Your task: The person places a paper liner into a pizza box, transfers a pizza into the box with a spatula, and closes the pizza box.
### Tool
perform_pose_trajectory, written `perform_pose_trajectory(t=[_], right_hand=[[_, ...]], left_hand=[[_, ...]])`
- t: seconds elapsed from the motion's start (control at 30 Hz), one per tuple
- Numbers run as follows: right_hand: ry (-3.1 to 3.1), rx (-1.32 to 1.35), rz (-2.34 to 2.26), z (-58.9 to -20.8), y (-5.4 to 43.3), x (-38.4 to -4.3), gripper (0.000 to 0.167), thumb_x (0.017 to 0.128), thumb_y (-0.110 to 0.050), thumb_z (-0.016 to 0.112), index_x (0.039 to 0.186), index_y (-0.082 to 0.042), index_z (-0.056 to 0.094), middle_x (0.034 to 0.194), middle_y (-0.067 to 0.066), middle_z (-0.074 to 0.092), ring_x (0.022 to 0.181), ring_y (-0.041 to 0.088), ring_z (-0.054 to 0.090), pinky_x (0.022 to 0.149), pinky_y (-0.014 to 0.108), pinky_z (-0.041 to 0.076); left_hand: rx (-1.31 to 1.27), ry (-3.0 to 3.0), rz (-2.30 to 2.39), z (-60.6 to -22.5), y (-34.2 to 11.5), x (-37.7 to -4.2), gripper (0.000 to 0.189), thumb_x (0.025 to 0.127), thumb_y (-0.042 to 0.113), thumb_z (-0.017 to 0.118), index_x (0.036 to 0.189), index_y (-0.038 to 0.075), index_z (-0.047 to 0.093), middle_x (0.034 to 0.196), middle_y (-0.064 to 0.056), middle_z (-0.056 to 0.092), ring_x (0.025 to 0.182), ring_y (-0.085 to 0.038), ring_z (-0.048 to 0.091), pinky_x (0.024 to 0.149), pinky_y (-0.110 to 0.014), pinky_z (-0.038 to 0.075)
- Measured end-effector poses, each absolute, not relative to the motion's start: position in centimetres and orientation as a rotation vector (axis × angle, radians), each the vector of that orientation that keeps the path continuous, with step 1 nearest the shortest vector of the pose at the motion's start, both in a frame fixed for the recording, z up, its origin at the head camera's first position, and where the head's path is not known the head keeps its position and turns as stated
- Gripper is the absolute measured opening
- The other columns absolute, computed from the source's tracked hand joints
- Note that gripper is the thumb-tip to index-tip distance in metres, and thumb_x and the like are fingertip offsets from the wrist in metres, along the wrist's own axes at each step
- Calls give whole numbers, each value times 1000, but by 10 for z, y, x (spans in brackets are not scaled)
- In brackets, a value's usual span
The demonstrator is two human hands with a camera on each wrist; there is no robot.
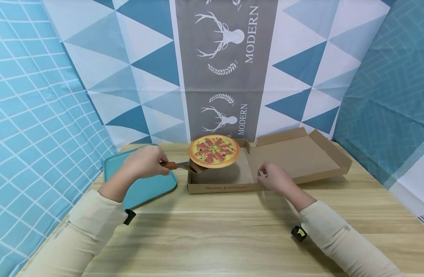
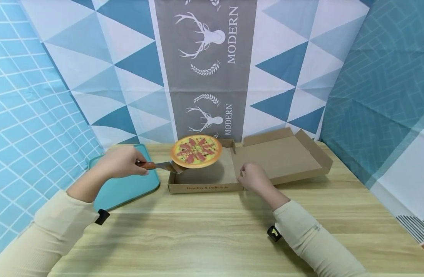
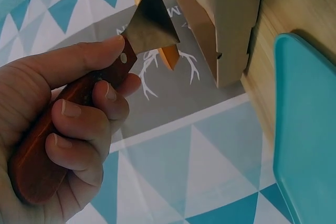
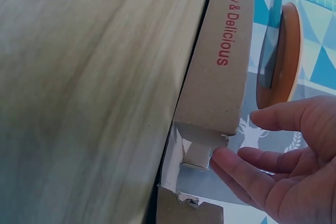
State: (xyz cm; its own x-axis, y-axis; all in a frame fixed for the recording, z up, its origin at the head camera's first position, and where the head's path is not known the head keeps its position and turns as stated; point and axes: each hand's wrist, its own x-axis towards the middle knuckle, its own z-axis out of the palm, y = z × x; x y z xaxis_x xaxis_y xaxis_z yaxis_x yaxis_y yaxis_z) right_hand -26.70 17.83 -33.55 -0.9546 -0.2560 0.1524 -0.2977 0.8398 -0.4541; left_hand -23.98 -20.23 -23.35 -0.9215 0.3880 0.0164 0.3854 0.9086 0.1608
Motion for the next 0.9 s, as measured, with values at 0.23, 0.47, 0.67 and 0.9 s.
perform_pose_trajectory(t=[0.23, 0.47, 0.67, 0.9], right_hand=[[-2946, 444, 793, -339, 176, -267, 30, 88, -7, 67, 110, 12, 60, 102, 21, 64, 97, 35, 61, 83, 49, 50], [-2960, 438, 789, -341, 175, -268, 18, 90, -3, 61, 104, 8, 63, 104, 21, 65, 102, 38, 61, 86, 49, 50], [-2901, 494, 749, -342, 176, -268, 5, 86, 0, 60, 83, -2, 64, 85, 11, 63, 79, 25, 57, 72, 42, 49], [-2918, 465, 728, -343, 173, -269, 4, 87, -1, 61, 86, 1, 64, 84, 9, 61, 78, 24, 55, 72, 41, 47]], left_hand=[[612, 3046, 216, -233, -194, -245, 23, 81, 22, 78, 63, 15, 65, 54, 4, 42, 51, -12, 33, 50, -28, 29], [596, 3014, 188, -237, -185, -251, 24, 80, 22, 78, 61, 16, 65, 55, 4, 50, 51, -12, 38, 50, -28, 32], [553, 2985, 182, -244, -181, -259, 28, 80, 23, 78, 58, 17, 62, 53, 6, 45, 50, -10, 33, 48, -28, 29], [549, 2964, 112, -248, -176, -263, 20, 81, 23, 78, 65, 17, 69, 63, 2, 62, 53, -13, 43, 51, -30, 36]])
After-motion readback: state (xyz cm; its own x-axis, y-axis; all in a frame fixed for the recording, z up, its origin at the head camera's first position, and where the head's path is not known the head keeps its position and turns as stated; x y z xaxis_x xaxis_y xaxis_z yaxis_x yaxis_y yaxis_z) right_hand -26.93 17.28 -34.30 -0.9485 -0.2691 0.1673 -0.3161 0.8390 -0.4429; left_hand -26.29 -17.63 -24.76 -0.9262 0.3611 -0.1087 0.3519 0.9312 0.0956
